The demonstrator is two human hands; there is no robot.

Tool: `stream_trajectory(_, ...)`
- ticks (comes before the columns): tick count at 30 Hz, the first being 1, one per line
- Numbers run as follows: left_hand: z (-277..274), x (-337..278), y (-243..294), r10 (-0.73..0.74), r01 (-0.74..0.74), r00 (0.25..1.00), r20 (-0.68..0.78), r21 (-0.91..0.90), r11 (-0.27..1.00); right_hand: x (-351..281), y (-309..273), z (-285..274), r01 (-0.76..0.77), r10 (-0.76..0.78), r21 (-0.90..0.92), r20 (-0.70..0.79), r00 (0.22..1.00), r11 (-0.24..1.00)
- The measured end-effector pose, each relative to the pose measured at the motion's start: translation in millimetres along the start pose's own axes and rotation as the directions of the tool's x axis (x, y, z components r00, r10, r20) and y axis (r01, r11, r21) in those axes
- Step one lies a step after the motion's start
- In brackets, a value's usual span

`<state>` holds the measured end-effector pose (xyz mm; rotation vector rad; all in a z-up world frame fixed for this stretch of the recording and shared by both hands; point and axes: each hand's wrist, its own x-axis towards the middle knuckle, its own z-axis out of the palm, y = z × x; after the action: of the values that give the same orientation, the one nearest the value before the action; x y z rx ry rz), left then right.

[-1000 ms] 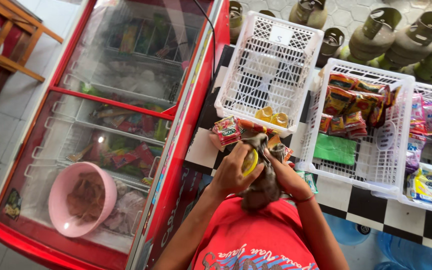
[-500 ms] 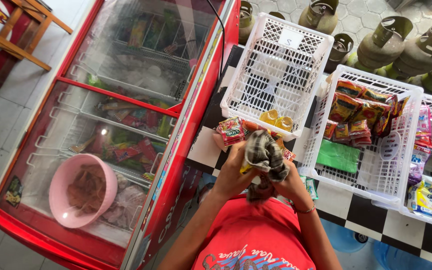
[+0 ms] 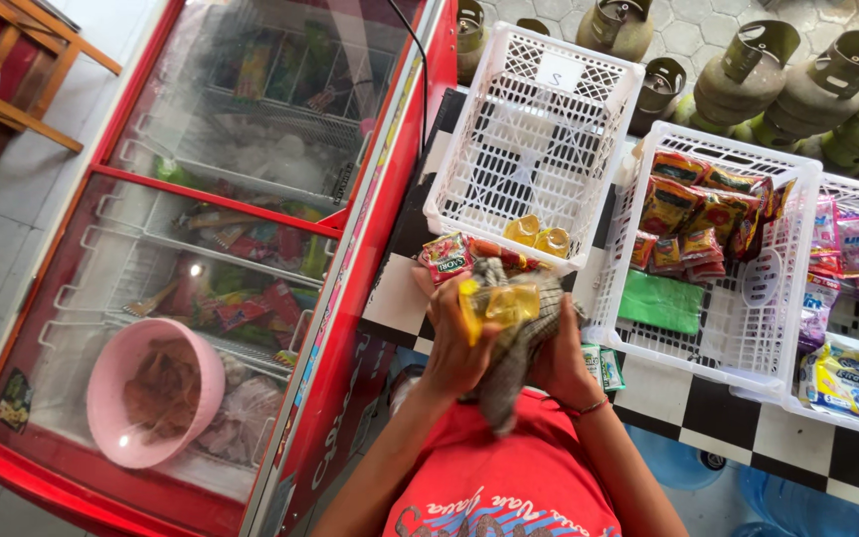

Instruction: The person organizes small packaged food items and plastic containers on a checkered counter next to a red freezer. They pick up items from white baskets, wipe some with a cloth, and place them back into the baskets or on the counter.

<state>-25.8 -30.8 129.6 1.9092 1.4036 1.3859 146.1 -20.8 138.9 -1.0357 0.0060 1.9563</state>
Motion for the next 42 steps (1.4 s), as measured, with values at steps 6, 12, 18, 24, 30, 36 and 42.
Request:
stream_trajectory(6,-9,8,3,0.035,-0.051,0.975,0.218,0.070,0.996,9,4,-25,0.371,-0.342,-0.413,0.146,0.928,0.832)
stream_trajectory(12,-30,19,18,-0.072,0.076,0.967,0.243,-0.009,0.997,4,6,-34,0.477,-0.507,-0.718,0.199,0.838,0.507)
stream_trajectory(18,-33,27,18,-0.224,0.174,0.849,0.479,0.146,0.974,-1,2,-35,0.392,-0.445,-0.895,0.269,0.854,0.213)
stream_trajectory(24,-14,14,-9,-0.529,0.716,0.693,0.490,-0.552,0.427,5,-30,-63,0.670,-0.769,-0.602,0.139,0.624,0.434)
stream_trajectory(30,15,54,-44,-0.543,0.639,0.769,0.337,-0.437,0.633,8,-63,-81,0.677,-0.758,-0.406,-0.063,0.649,0.614)
stream_trajectory(36,63,132,-89,-0.267,0.269,0.951,0.156,0.009,0.963,7,-79,-92,0.621,-0.703,-0.415,-0.069,0.708,0.665)
stream_trajectory(42,119,170,-160,-0.336,0.296,0.879,0.337,0.167,0.941,20,-90,-101,0.637,-0.726,-0.436,-0.060,0.685,0.636)
